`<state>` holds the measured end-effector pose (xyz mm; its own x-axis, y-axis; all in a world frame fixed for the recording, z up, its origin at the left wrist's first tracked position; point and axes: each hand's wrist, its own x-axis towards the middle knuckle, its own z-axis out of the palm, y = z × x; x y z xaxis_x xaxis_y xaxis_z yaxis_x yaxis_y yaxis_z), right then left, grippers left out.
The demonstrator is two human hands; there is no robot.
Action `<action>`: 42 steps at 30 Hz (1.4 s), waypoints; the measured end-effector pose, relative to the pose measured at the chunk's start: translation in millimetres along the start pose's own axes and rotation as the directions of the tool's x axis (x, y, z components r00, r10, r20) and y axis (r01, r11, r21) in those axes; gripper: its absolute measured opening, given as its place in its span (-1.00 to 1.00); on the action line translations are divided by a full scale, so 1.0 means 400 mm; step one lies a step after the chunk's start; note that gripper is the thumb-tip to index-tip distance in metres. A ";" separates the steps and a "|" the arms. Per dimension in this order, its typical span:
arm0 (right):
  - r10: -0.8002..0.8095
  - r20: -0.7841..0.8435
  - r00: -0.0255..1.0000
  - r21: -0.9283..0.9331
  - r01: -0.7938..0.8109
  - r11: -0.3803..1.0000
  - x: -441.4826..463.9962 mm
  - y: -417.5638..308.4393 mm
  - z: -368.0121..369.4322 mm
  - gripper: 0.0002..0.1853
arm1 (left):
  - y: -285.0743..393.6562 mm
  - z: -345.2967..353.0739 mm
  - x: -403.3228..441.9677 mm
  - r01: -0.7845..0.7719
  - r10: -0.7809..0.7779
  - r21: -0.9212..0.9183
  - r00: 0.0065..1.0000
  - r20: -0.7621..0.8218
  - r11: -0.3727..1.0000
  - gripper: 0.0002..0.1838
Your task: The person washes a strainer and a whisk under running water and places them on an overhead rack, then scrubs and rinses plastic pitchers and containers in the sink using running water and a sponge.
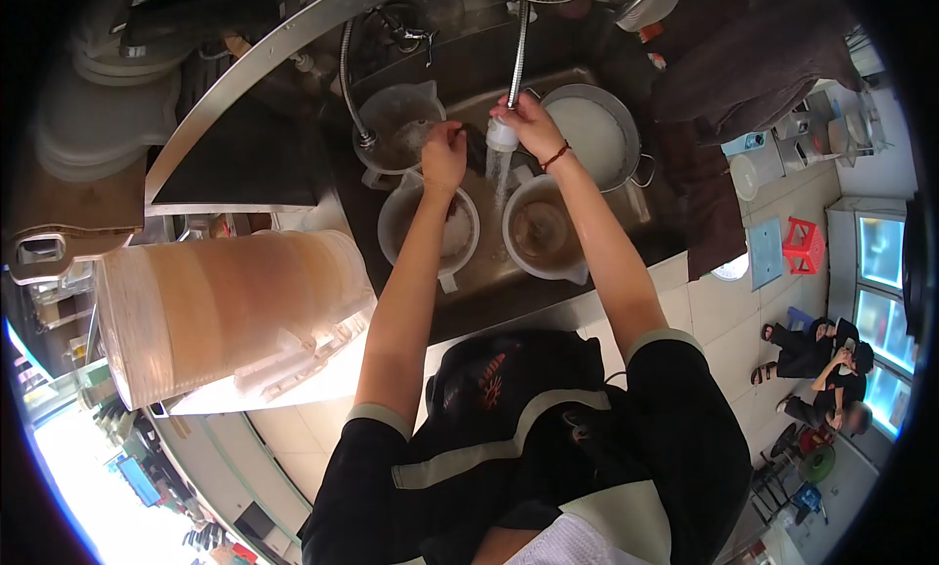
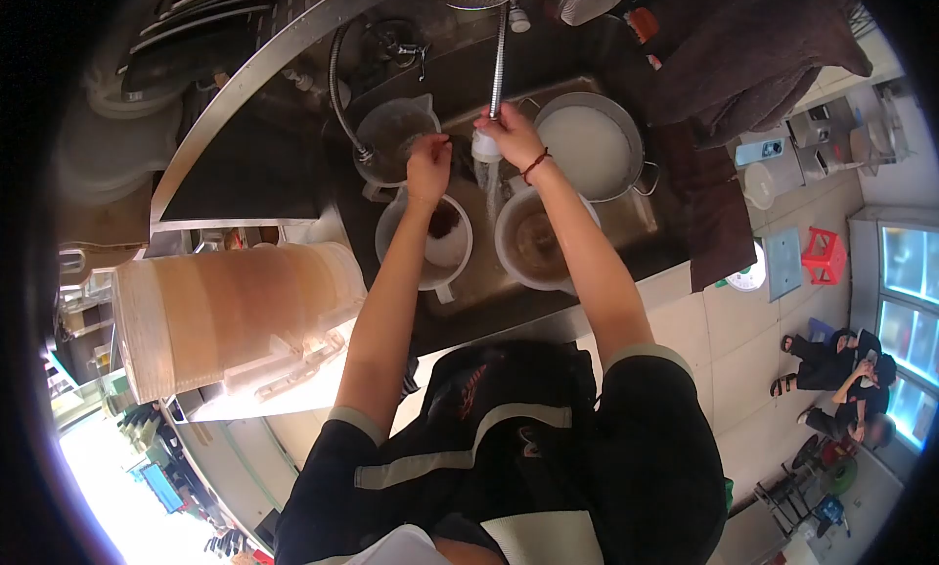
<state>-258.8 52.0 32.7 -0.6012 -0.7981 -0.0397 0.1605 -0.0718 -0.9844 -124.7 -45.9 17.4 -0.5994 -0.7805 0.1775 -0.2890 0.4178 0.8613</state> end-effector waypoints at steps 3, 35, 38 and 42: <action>0.019 0.055 0.998 -0.007 -0.019 1.000 -0.016 -0.028 0.020 -0.81 | -0.001 -0.032 -0.072 -0.031 0.034 0.036 0.996 -0.079 0.999 -0.73; 0.308 0.858 0.411 -0.489 0.472 0.733 -0.268 0.093 0.112 -0.73 | 0.318 -0.267 -0.307 -0.145 0.144 -0.027 0.908 0.394 0.989 -0.54; 0.351 0.847 0.398 -0.499 0.370 0.784 -0.308 0.135 0.133 -0.72 | 0.390 -0.195 -0.281 -0.340 0.183 0.178 0.797 0.575 0.923 -0.66; 0.413 0.802 0.432 -0.534 0.209 0.819 -0.350 0.187 0.151 -0.72 | 0.386 -0.106 -0.245 -0.385 0.173 0.286 0.810 0.560 0.877 -0.69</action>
<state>-115.4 122.1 -25.1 0.4341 -0.8542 -0.2861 -0.4124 0.0938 -0.9061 -79.0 75.5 153.0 -0.9538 -0.2994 0.0258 -0.2363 0.8003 0.5510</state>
